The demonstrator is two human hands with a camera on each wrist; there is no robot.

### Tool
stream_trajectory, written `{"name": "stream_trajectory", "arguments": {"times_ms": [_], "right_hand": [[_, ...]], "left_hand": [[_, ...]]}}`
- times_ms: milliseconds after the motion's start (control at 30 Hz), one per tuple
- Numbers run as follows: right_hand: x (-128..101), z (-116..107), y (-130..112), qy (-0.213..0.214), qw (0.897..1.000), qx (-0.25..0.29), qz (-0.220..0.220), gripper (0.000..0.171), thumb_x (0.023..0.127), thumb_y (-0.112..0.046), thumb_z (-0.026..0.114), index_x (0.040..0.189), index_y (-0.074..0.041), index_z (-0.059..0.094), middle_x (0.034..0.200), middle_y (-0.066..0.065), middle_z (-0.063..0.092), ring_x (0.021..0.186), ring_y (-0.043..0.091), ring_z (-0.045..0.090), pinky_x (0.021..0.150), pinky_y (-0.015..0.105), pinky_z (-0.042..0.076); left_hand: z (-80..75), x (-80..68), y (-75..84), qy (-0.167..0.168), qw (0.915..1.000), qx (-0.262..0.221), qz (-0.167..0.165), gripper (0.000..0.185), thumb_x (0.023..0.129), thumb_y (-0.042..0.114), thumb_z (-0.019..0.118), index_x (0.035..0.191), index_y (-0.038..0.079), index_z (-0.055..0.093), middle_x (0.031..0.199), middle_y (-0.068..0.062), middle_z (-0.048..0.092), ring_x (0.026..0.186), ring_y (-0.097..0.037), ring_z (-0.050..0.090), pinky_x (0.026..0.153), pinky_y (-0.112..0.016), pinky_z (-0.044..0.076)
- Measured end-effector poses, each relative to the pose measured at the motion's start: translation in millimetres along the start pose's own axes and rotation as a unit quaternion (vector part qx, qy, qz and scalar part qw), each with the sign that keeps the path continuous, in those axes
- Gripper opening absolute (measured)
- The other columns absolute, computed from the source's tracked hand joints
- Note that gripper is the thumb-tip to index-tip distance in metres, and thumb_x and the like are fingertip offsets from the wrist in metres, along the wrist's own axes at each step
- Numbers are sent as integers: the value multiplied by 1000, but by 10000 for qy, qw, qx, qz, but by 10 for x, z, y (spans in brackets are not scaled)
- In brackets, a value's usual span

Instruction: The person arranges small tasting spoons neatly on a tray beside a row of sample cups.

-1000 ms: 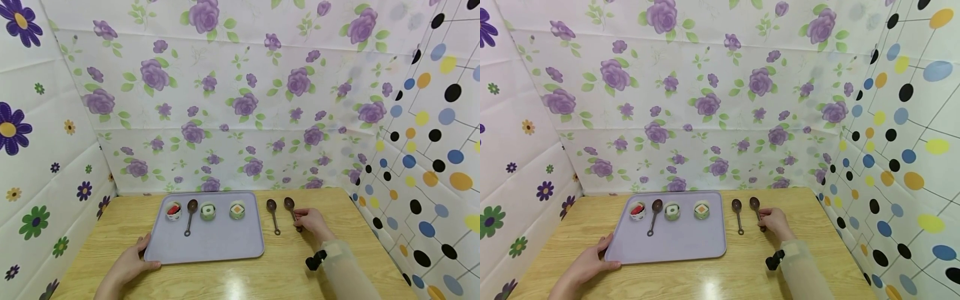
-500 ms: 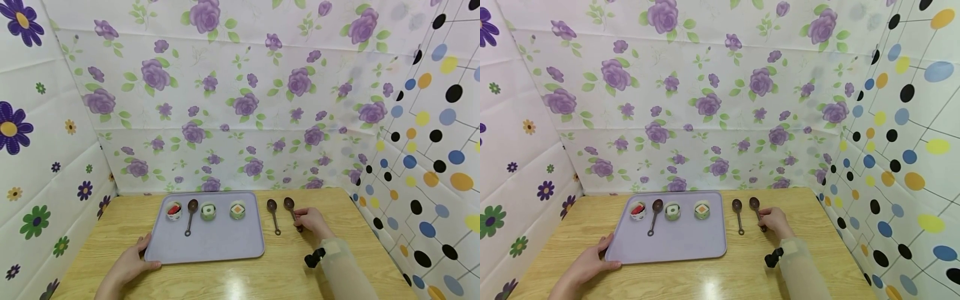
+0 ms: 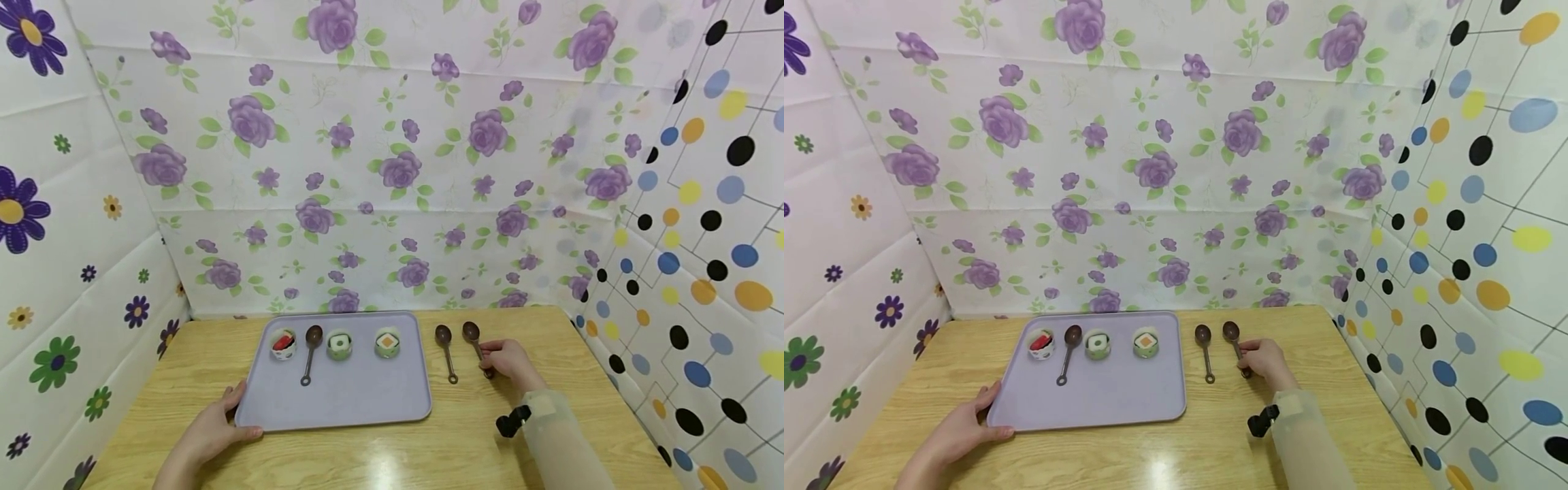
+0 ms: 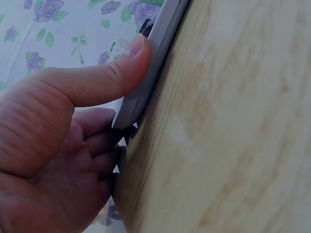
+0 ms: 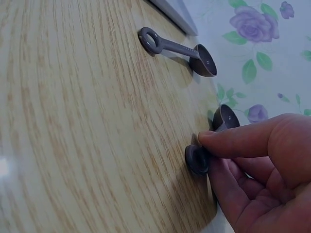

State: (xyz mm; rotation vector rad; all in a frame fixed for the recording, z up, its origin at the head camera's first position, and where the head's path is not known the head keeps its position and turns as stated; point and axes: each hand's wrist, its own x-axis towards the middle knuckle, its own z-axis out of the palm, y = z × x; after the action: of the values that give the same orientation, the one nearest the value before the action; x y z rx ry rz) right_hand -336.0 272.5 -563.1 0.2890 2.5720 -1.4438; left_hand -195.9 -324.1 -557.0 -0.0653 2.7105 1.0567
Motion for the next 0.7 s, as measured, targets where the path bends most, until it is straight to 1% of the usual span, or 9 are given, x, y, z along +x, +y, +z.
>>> {"name": "stream_trajectory", "arguments": {"times_ms": [367,600,700], "right_hand": [[-3,2,-6,-9,10000,23,-46,43,88,3,79,130,5,73,117,16,75,106,28,71,81,34,61],[3,10,-8,-4,10000,52,7,43,88,4,78,131,5,73,118,17,74,103,27,71,81,35,60],[4,16,-9,50,10000,49,48,42,88,4,78,130,4,73,119,18,74,101,27,71,78,34,60]], "left_hand": [[-3,-11,-2,7,10000,-92,-28,137,71,57,96,165,-7,19,164,-43,11,153,-61,15,121,-73,19],[-3,-9,2,0,9999,-83,-64,137,71,57,96,165,-6,18,164,-44,10,153,-62,15,121,-74,19],[-4,-7,8,-15,9999,-88,-78,136,72,55,96,165,-6,18,164,-44,10,153,-61,14,121,-73,18]]}}
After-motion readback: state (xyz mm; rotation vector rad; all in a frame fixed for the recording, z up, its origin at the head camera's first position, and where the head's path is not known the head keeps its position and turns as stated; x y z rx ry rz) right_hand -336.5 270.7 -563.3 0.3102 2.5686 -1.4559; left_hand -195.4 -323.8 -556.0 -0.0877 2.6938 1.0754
